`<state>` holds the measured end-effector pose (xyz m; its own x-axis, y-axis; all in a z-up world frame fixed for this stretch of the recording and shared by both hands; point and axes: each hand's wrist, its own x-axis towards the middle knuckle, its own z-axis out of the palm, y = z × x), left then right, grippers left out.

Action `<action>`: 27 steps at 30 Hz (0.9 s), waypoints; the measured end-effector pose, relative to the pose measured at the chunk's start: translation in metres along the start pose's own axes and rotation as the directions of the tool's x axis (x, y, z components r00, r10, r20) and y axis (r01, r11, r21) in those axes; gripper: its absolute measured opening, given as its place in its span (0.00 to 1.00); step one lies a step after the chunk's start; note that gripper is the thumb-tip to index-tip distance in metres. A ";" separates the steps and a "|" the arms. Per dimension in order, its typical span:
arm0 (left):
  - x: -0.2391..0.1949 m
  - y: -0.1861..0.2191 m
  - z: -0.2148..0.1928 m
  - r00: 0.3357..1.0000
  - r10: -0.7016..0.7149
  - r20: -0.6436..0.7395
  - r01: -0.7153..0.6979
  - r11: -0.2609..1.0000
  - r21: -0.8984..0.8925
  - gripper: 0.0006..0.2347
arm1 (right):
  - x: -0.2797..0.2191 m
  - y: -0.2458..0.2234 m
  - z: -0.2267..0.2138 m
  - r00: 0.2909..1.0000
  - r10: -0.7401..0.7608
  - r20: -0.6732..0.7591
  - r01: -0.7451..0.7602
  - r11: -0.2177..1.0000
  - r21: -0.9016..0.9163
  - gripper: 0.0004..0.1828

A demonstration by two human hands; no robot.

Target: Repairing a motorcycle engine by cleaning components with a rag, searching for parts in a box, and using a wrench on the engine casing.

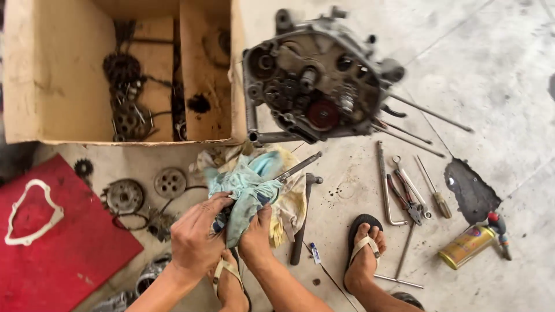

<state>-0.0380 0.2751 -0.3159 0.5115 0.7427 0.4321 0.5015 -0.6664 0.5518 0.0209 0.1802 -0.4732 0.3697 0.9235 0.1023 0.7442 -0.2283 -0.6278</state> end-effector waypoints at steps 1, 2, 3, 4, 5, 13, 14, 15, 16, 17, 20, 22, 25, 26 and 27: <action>-0.001 0.003 -0.001 0.999 0.037 0.023 -0.038 0.999 0.028 0.12 | 0.026 -0.034 -0.032 0.886 0.449 -0.115 -0.292 0.734 0.613 0.14; -0.003 0.008 -0.006 0.996 0.072 0.046 -0.075 0.996 0.056 0.14 | 0.041 -0.070 -0.071 0.639 0.764 0.091 -0.241 0.086 0.967 0.15; -0.008 0.009 -0.003 0.993 0.116 0.022 -0.118 0.991 0.057 0.14 | 0.040 -0.073 -0.079 0.654 0.754 0.056 -0.193 0.094 0.977 0.15; -0.011 0.009 -0.001 0.986 0.163 0.031 -0.165 0.982 0.092 0.15 | 0.040 -0.078 -0.086 0.690 0.724 0.012 -0.159 0.135 0.978 0.14; -0.018 0.013 -0.001 0.982 0.182 0.051 -0.187 0.974 0.127 0.16 | 0.033 -0.084 -0.097 0.718 0.696 -0.012 -0.151 0.172 0.973 0.13; -0.036 0.103 -0.062 0.961 0.115 0.250 -0.142 0.985 0.096 0.18 | 0.014 -0.073 -0.211 0.868 0.472 -0.154 -0.076 0.432 0.899 0.17; -0.041 0.100 -0.061 0.961 0.091 0.260 -0.118 0.989 0.090 0.19 | 0.013 -0.067 -0.227 0.887 0.430 -0.169 -0.065 0.478 0.876 0.19; -0.044 0.096 -0.067 0.962 0.111 0.249 -0.136 0.987 0.088 0.19 | 0.007 -0.059 -0.244 0.885 0.424 -0.191 -0.043 0.483 0.875 0.19; -0.045 0.092 -0.073 0.960 0.039 0.277 -0.066 0.994 0.089 0.19 | 0.000 -0.051 -0.261 0.903 0.375 -0.210 -0.024 0.533 0.846 0.21; -0.053 0.086 -0.080 0.950 -0.043 0.308 0.013 0.995 0.099 0.19 | -0.010 -0.043 -0.272 0.921 0.324 -0.217 -0.010 0.576 0.818 0.23; -0.032 0.102 -0.154 0.925 -0.162 0.343 0.084 0.969 0.231 0.24 | -0.045 0.003 -0.316 0.935 0.230 -0.270 0.059 0.651 0.757 0.28; -0.014 0.100 -0.163 0.929 -0.125 0.348 0.036 0.967 0.252 0.23 | -0.060 0.007 -0.316 0.959 0.160 -0.233 0.065 0.677 0.733 0.31; 0.004 0.097 -0.157 0.896 -0.083 0.437 -0.043 0.962 0.270 0.22 | -0.053 -0.002 -0.310 0.986 -0.001 -0.165 0.113 0.730 0.674 0.36; 0.015 0.101 -0.149 0.845 -0.045 0.533 -0.107 0.962 0.251 0.22 | -0.049 -0.005 -0.311 0.985 -0.062 -0.160 0.151 0.756 0.636 0.39; 0.019 0.123 -0.155 0.847 -0.045 0.530 -0.108 0.961 0.254 0.22 | -0.053 -0.016 -0.304 0.984 -0.066 -0.163 0.156 0.755 0.637 0.39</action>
<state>-0.0743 0.2176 -0.1294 0.7802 0.6244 -0.0367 0.6042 -0.7372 0.3025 0.1581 0.0415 -0.2341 0.4056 0.8740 0.2676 0.2650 0.1678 -0.9495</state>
